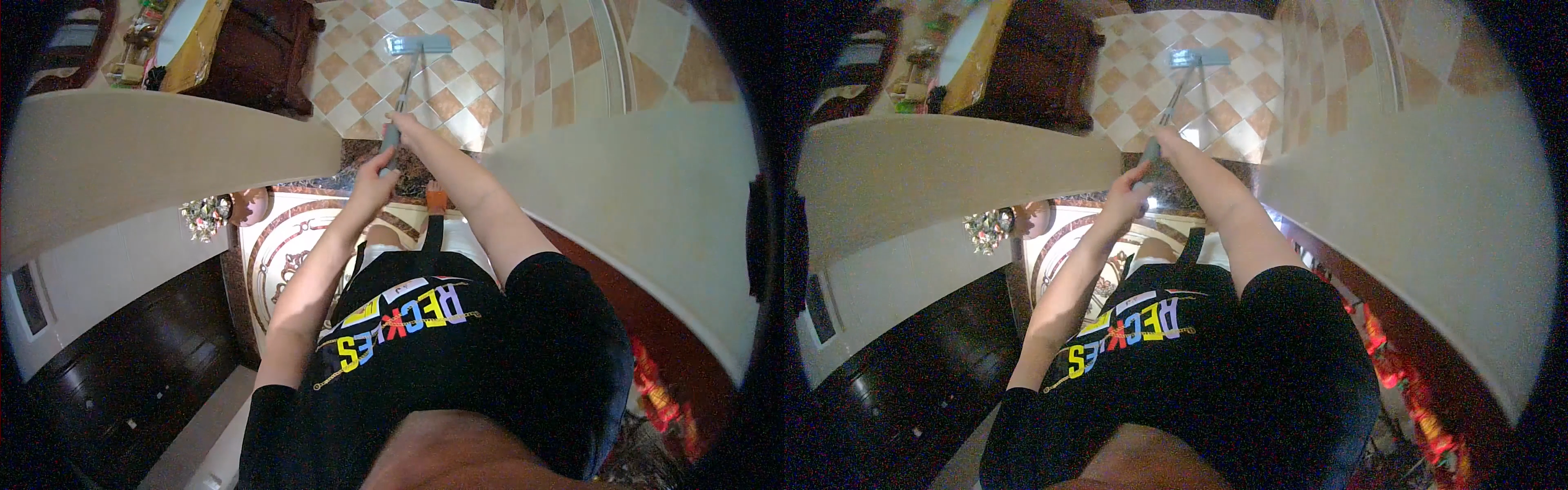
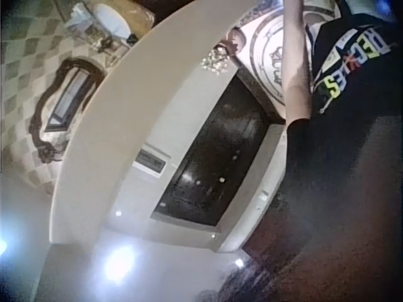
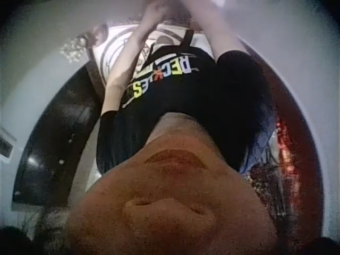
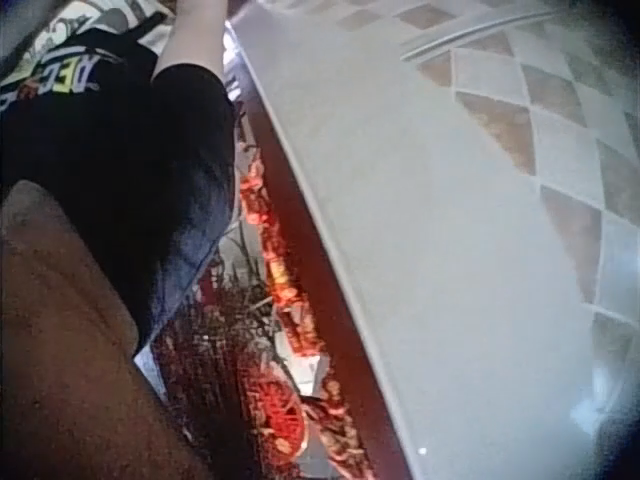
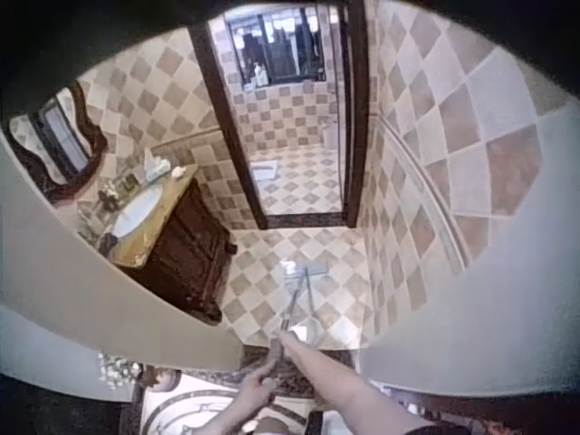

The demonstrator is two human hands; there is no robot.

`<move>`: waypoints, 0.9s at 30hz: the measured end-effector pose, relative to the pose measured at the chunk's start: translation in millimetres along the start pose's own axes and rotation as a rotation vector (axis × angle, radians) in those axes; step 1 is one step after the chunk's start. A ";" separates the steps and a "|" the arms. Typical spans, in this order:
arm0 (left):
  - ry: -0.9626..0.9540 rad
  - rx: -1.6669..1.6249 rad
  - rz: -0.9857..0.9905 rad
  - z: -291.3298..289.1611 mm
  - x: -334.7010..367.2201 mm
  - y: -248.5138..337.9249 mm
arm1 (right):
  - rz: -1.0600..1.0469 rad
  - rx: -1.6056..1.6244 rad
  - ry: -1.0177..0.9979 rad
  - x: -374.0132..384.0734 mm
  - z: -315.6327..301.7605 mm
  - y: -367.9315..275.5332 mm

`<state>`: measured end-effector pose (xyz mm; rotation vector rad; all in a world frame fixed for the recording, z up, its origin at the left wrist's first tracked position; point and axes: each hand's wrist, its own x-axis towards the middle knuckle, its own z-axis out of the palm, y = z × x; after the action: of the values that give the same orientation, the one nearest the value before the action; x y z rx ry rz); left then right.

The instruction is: The person mops the floor of a bathroom and then a large tiled room with a flat mop, rinsing the mop head in a bucket of water.

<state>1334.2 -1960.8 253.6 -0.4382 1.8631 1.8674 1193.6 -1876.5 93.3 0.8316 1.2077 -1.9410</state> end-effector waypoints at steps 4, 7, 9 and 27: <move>0.088 0.039 0.103 -13.2 49.1 -12.7 | -0.042 -0.138 -0.094 12.0 11.3 -26.6; 0.069 0.236 -0.002 -21.3 -11.3 56.8 | -0.039 0.092 -0.062 27.9 9.5 -37.0; 0.056 0.337 0.012 -48.6 -53.8 84.2 | 0.245 0.313 -0.152 20.5 32.8 -47.2; 0.174 0.290 -0.262 -174.5 -19.2 167.0 | 0.610 -0.050 -0.351 61.9 144.4 -55.7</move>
<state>1244.8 -2132.0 399.9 -0.7221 2.0371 1.4012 1091.2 -2004.8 122.1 0.6916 0.6845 -1.4671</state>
